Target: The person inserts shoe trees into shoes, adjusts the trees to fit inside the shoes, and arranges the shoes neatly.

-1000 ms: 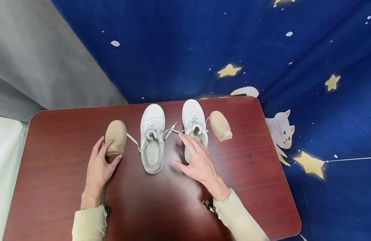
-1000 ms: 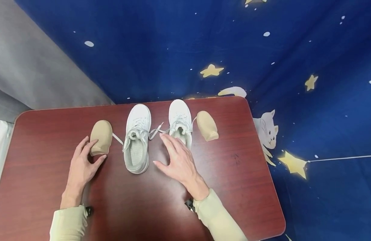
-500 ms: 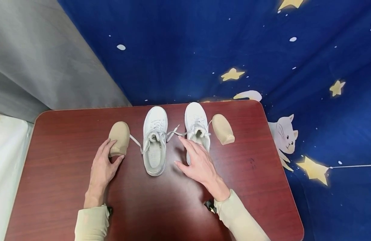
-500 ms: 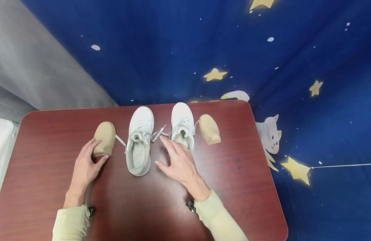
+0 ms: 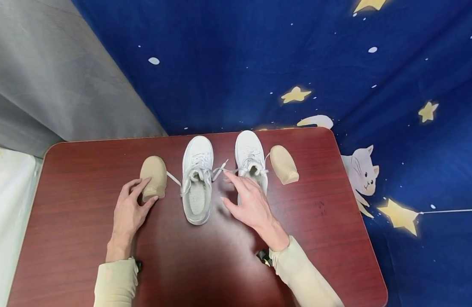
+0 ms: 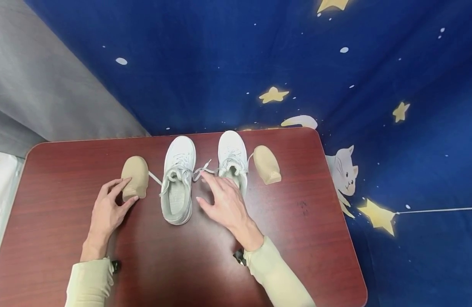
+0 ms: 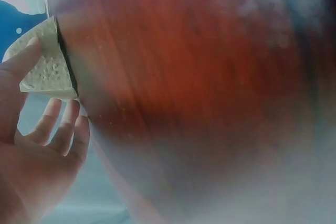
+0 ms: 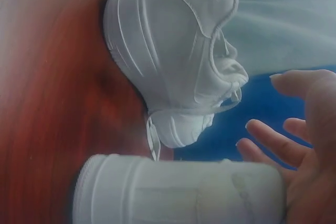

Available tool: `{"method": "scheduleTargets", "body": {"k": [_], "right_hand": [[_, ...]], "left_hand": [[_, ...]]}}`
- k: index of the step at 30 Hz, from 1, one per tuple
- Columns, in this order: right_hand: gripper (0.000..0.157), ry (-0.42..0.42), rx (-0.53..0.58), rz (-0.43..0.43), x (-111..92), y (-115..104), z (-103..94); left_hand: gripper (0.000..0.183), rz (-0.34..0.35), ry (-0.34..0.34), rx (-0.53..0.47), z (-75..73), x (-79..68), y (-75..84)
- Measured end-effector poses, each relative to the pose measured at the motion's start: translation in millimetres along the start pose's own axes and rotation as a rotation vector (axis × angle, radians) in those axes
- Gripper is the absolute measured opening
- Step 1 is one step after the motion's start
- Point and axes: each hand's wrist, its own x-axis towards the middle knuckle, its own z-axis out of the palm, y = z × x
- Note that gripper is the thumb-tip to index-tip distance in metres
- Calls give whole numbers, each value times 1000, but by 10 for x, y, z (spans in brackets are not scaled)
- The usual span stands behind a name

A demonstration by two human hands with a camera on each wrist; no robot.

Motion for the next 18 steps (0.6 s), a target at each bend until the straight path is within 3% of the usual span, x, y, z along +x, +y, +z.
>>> {"method": "scheduleTargets", "body": {"k": [12, 18], "right_hand": [[65, -74, -29, 66, 50, -44, 42], [66, -156, -54, 124, 108, -72, 51]], "left_hand": [[63, -9, 3, -1, -14, 13, 8], [63, 4, 18, -3, -9, 4, 18]]}}
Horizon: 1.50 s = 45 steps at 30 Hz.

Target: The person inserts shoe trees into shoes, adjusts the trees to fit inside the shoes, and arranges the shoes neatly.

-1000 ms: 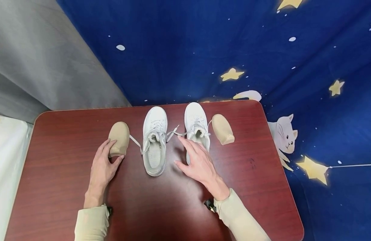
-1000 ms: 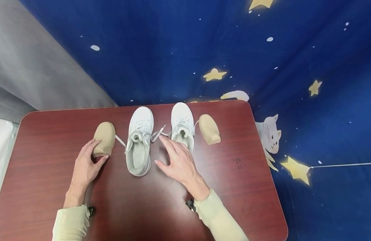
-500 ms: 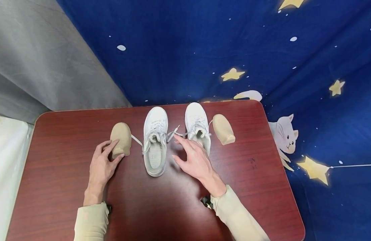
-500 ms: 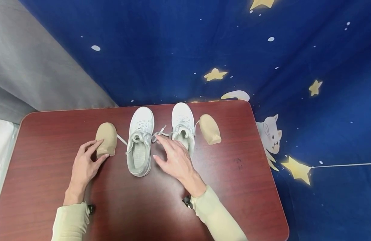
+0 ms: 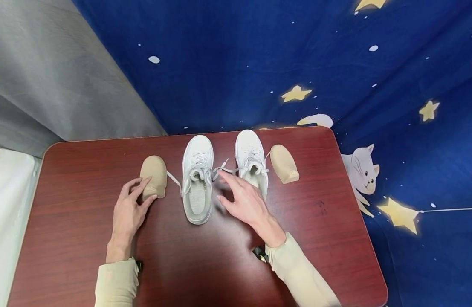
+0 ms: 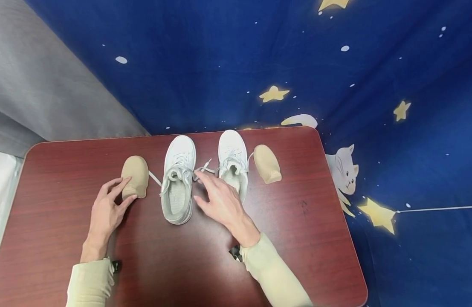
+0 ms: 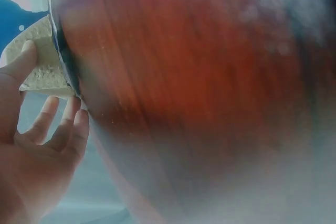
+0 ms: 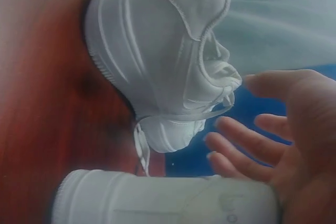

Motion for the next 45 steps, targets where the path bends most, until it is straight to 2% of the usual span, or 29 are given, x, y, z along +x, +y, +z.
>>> {"method": "scheduleTargets", "body": {"k": [4, 9, 13, 26, 31, 39, 45], "right_hand": [[67, -46, 9, 17, 55, -13, 12], [62, -47, 11, 23, 104, 6, 20], [59, -49, 10, 31, 118, 15, 27], [58, -99, 42, 45, 203, -4, 47], [56, -116, 32, 45, 230, -2, 57], [50, -171, 68, 17, 287, 19, 77], [48, -181, 92, 20, 303, 13, 99]], "left_hand": [[61, -6, 26, 3, -13, 4, 5], [54, 28, 75, -5, -15, 41, 0], [52, 47, 89, 6, -10, 39, -5], [47, -4, 114, -18, -24, 9, 15], [48, 0, 126, -22, -15, 1, 20], [48, -37, 142, -118, 14, -16, 15], [49, -30, 135, -149, 31, -49, 6]]}}
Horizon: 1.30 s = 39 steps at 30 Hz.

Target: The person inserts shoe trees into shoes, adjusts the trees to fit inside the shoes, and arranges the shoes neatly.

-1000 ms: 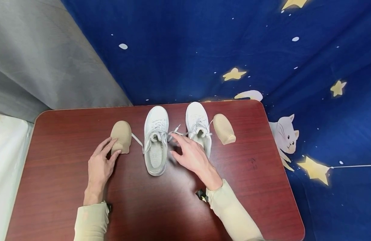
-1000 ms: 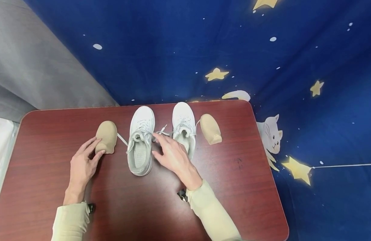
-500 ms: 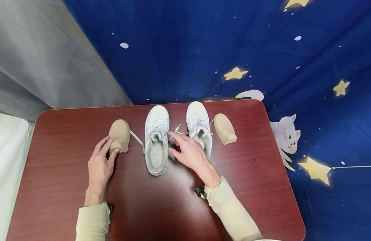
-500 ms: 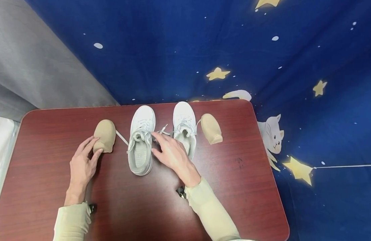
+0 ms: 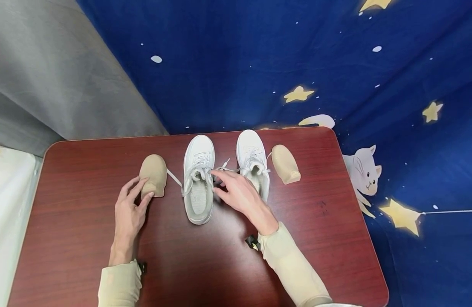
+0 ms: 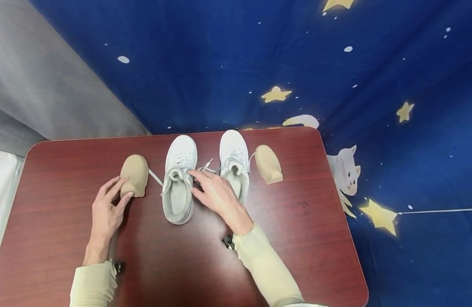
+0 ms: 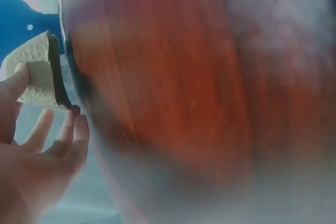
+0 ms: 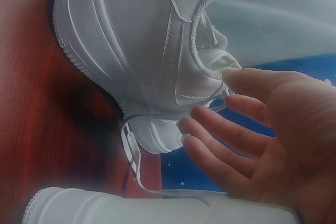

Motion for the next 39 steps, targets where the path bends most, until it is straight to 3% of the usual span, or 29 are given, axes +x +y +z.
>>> {"method": "scheduleTargets", "body": {"k": [18, 26, 39], "right_hand": [[46, -23, -36, 11, 126, -12, 1], [51, -22, -2, -6, 115, -7, 21], [49, -20, 15, -45, 114, 16, 27]], "left_hand": [[48, -1, 94, -32, 21, 38, 63], [50, 22, 70, -83, 71, -18, 96], [50, -48, 63, -149, 87, -27, 184]]}}
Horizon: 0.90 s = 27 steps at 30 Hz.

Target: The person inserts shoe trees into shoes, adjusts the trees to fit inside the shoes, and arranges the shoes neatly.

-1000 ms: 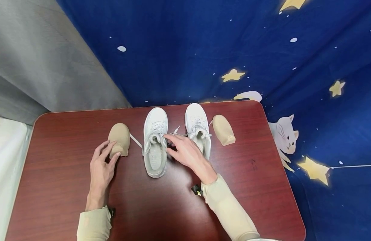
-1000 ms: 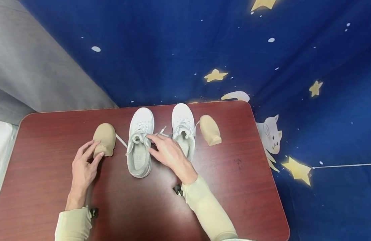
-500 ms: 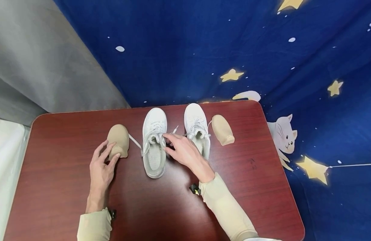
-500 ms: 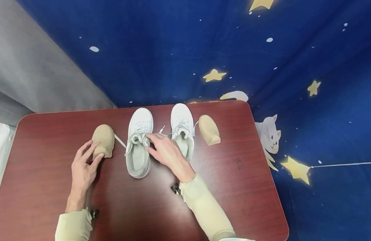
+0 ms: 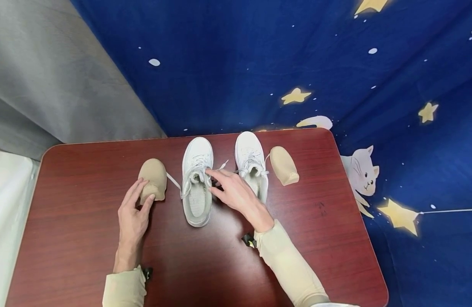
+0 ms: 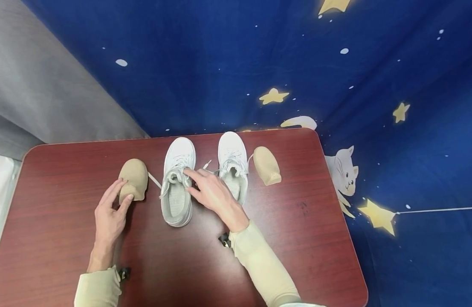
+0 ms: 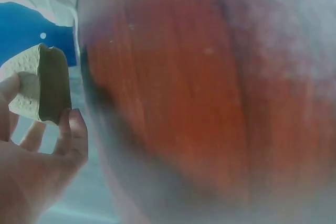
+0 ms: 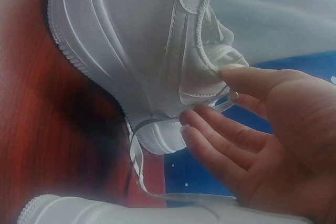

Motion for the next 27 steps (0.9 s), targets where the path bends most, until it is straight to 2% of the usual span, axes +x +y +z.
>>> {"method": "scheduleTargets", "body": {"k": [5, 10, 14, 21, 27], "right_hand": [[51, 0, 13, 15, 2, 0, -9], [57, -13, -21, 29, 18, -11, -12], [57, -46, -52, 16, 42, -11, -3], [57, -44, -21, -19, 53, 0, -3], [57, -40, 1, -12, 22, 13, 1]], "left_hand": [[50, -20, -6, -8, -22, -2, 55], [49, -34, -19, -7, -27, -13, 99], [49, -21, -10, -31, -38, -26, 97], [51, 15, 4, -57, -42, -61, 106], [49, 19, 29, -89, -51, -119, 272]]}}
